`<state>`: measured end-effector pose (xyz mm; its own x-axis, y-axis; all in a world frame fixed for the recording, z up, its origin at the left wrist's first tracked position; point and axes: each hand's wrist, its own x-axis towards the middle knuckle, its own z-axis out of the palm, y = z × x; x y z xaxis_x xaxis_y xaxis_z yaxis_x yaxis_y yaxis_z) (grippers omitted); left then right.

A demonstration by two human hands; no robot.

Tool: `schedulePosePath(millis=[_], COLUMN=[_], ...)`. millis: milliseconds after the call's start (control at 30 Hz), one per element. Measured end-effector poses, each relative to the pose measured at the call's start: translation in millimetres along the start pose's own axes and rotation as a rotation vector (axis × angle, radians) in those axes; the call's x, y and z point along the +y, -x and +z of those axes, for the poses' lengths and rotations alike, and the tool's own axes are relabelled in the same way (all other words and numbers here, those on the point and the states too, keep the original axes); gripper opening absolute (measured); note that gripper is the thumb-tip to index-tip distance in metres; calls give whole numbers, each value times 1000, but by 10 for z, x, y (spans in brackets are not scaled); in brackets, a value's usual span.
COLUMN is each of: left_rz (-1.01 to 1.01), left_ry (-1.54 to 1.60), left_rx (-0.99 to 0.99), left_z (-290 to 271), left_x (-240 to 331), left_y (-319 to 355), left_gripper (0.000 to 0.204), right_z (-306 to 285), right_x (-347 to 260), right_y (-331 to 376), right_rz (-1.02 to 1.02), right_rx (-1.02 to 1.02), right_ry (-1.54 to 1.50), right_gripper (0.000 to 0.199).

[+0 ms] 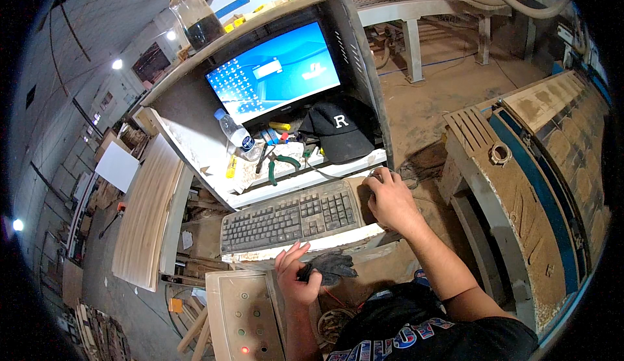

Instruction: The person operates a computer console for a woodworking machine by using a keyboard and mouse to interact with software and pressing buttons on a control unit while holding a glove.

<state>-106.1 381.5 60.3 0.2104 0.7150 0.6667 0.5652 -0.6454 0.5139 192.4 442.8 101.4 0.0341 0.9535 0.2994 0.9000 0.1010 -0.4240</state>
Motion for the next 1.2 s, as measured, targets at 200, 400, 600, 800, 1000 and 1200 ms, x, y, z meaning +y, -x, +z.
schedulePosePath(millis=[200,400,600,800,1000,1200], left_rz=[-8,1,-16,-64,-20,-11], left_ry=[-11,-10,-5,28,0,-2], left_rx=[-11,-15,-6,19,-14,-19], left_z=[-7,-5,-30,10,-22,-13], left_x=[-2,-7,22,7,29,-4], left_y=[3,-12,5,1,-6,-34], left_gripper=[29,28,27,23,26,24], right_z=[-12,-3,15,50,70,50], right_x=[-3,14,-18,35,26,11], right_y=[-4,-23,-25,-21,-25,-59], right_rz=[6,3,4,10,13,12], right_rx=[-21,-24,-14,-10,0,-12], right_ry=[-10,-31,-28,-39,-14,16], right_gripper=[46,46,44,40,40,45])
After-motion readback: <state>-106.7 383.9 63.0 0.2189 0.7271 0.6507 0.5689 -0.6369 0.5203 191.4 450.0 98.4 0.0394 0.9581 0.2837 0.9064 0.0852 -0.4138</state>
